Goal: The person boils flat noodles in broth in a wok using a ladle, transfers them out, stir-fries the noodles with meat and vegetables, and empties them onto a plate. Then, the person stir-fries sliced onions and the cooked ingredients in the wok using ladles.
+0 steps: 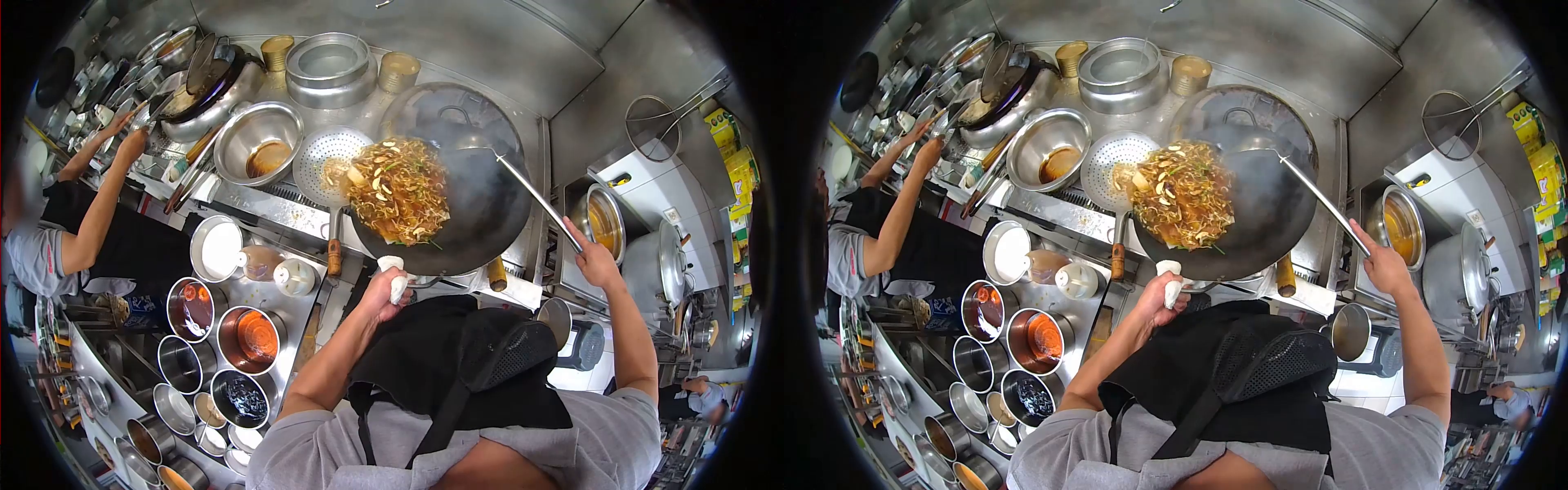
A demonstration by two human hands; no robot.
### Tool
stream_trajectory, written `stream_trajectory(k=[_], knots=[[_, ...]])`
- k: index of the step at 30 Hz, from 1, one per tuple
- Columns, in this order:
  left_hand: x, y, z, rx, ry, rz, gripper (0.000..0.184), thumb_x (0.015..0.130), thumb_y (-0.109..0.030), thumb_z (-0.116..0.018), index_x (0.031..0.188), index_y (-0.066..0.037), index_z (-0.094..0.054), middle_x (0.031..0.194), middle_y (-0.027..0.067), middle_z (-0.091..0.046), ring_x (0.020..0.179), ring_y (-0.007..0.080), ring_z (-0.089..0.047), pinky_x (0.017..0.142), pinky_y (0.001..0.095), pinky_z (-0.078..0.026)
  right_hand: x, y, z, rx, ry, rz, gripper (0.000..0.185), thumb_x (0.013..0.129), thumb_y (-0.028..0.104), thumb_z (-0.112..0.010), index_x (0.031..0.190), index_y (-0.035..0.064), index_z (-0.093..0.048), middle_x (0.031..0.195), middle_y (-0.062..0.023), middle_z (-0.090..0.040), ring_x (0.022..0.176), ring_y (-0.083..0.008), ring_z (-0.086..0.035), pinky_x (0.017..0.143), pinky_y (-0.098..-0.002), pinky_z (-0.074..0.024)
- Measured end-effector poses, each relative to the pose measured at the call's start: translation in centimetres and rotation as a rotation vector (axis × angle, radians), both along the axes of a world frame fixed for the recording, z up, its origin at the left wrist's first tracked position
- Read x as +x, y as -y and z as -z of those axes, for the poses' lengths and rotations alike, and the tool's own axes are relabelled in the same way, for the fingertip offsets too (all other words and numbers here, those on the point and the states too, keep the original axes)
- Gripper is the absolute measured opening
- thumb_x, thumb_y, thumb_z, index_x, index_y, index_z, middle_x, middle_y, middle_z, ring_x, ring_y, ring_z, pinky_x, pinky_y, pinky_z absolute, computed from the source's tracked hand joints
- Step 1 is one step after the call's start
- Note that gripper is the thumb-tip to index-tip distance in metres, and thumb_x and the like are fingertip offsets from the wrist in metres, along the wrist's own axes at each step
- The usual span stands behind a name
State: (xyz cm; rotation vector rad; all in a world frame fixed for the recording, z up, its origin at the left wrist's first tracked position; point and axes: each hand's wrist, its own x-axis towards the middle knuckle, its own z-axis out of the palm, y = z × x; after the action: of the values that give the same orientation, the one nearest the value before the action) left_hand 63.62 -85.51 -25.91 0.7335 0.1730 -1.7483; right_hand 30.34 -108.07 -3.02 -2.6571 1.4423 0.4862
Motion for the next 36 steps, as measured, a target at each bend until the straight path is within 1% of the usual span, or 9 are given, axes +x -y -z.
stream_trajectory(k=[7, 9, 16, 19, 21, 28, 30, 33, 36], knots=[[0.5, 0.2, -0.1, 0.012, -0.028, -0.054, 0.016, 0.085, -0.021, -0.055, 0.083, -0.006, -0.05, 0.063, -0.001, -0.041, 0.048, 0.0091, -0.036, 0.04, 0.0219, -0.028, 1.9, 0.6, -1.3, -0.017, -0.04, -0.066, 0.087, 0.081, 0.003, -0.05, 0.15, 0.0404, -0.012, 0.078, -0.0239, -0.063, 0.074, -0.042, -0.062, 0.074, -0.0526, -0.0479], [0.9, 0.3, 0.2, 0.003, -0.139, -0.046, 0.011, 0.085, -0.016, -0.055, 0.082, -0.011, -0.045, 0.061, 0.0008, -0.041, 0.046, 0.0117, -0.04, 0.04, 0.0247, -0.031, 2.3, 1.0, -1.5, -0.019, -0.043, -0.071, 0.087, 0.081, 0.003, -0.05, 0.15, 0.0406, -0.012, 0.078, -0.0238, -0.063, 0.073, -0.0418, -0.061, 0.073, -0.0526, -0.0476], [1.3, 0.5, -0.6, -0.009, -0.173, -0.076, 0.014, 0.086, -0.017, -0.054, 0.077, -0.011, -0.046, 0.062, -0.0007, -0.039, 0.046, 0.0097, -0.036, 0.04, 0.0237, -0.03, 3.5, 2.7, -2.8, -0.05, -0.055, -0.145, 0.088, 0.08, 0.002, -0.049, 0.15, 0.0405, -0.012, 0.077, -0.0232, -0.062, 0.072, -0.0404, -0.061, 0.071, -0.0521, -0.0471], [1.6, 0.8, -0.1, -0.01, -0.237, -0.049, 0.017, 0.086, -0.02, -0.055, 0.076, -0.01, -0.046, 0.064, 0.0, -0.04, 0.046, 0.0088, -0.035, 0.039, 0.0231, -0.03, 4.6, 3.0, -4.4, -0.077, -0.108, -0.15, 0.089, 0.079, 0.002, -0.05, 0.15, 0.0399, -0.012, 0.077, -0.0229, -0.062, 0.072, -0.0394, -0.061, 0.072, -0.0511, -0.0477], [1.8, 0.9, -0.1, -0.046, -0.309, -0.063, 0.02, 0.084, -0.021, -0.057, 0.082, -0.005, -0.045, 0.068, 0.0039, -0.044, 0.051, 0.0096, -0.04, 0.038, 0.0195, -0.035, 5.6, 3.0, -5.7, -0.089, -0.118, -0.159, 0.089, 0.079, 0.001, -0.05, 0.15, 0.0402, -0.013, 0.078, -0.0222, -0.062, 0.072, -0.0388, -0.062, 0.072, -0.0507, -0.0481], [3.0, 2.3, -0.7, -0.156, -0.41, -0.025, 0.027, 0.085, -0.027, -0.055, 0.084, -0.001, -0.046, 0.072, 0.0059, -0.048, 0.053, 0.0101, -0.043, 0.039, 0.0203, -0.036, 8.9, 3.9, -10.3, -0.205, -0.221, -0.266, 0.092, 0.075, -0.001, -0.05, 0.15, 0.0398, -0.015, 0.08, -0.022, -0.062, 0.071, -0.0374, -0.061, 0.068, -0.0483, -0.0484], [3.2, 2.7, -0.7, -0.2, -0.521, -0.033, 0.029, 0.086, -0.029, -0.053, 0.085, -0.001, -0.047, 0.073, 0.0061, -0.048, 0.055, 0.01, -0.044, 0.04, 0.0205, -0.037, 10.7, 3.8, -12.4, -0.205, -0.285, -0.216, 0.091, 0.076, -0.002, -0.05, 0.149, 0.0418, -0.017, 0.083, -0.0207, -0.064, 0.073, -0.0372, -0.062, 0.068, -0.0486, -0.0488], [3.6, 3.4, -2.1, -0.222, -0.543, -0.051, 0.029, 0.087, -0.029, -0.053, 0.084, -0.001, -0.047, 0.073, 0.0054, -0.047, 0.055, 0.0095, -0.044, 0.041, 0.0204, -0.037, 12.6, 3.8, -14.5, -0.328, -0.301, -0.316, 0.087, 0.076, -0.004, -0.046, 0.147, 0.0428, -0.025, 0.084, -0.0172, -0.065, 0.077, -0.0341, -0.064, 0.072, -0.0461, -0.051], [4.1, 4.4, -2.4, -0.246, -0.574, -0.071, 0.029, 0.087, -0.029, -0.053, 0.084, 0.0, -0.047, 0.073, 0.0043, -0.045, 0.054, 0.009, -0.043, 0.04, 0.0208, -0.037, 14.5, 4.4, -16.5, -0.401, -0.33, -0.399, 0.088, 0.075, -0.004, -0.046, 0.146, 0.0438, -0.025, 0.084, -0.0169, -0.066, 0.077, -0.0333, -0.064, 0.071, -0.0459, -0.0507]])
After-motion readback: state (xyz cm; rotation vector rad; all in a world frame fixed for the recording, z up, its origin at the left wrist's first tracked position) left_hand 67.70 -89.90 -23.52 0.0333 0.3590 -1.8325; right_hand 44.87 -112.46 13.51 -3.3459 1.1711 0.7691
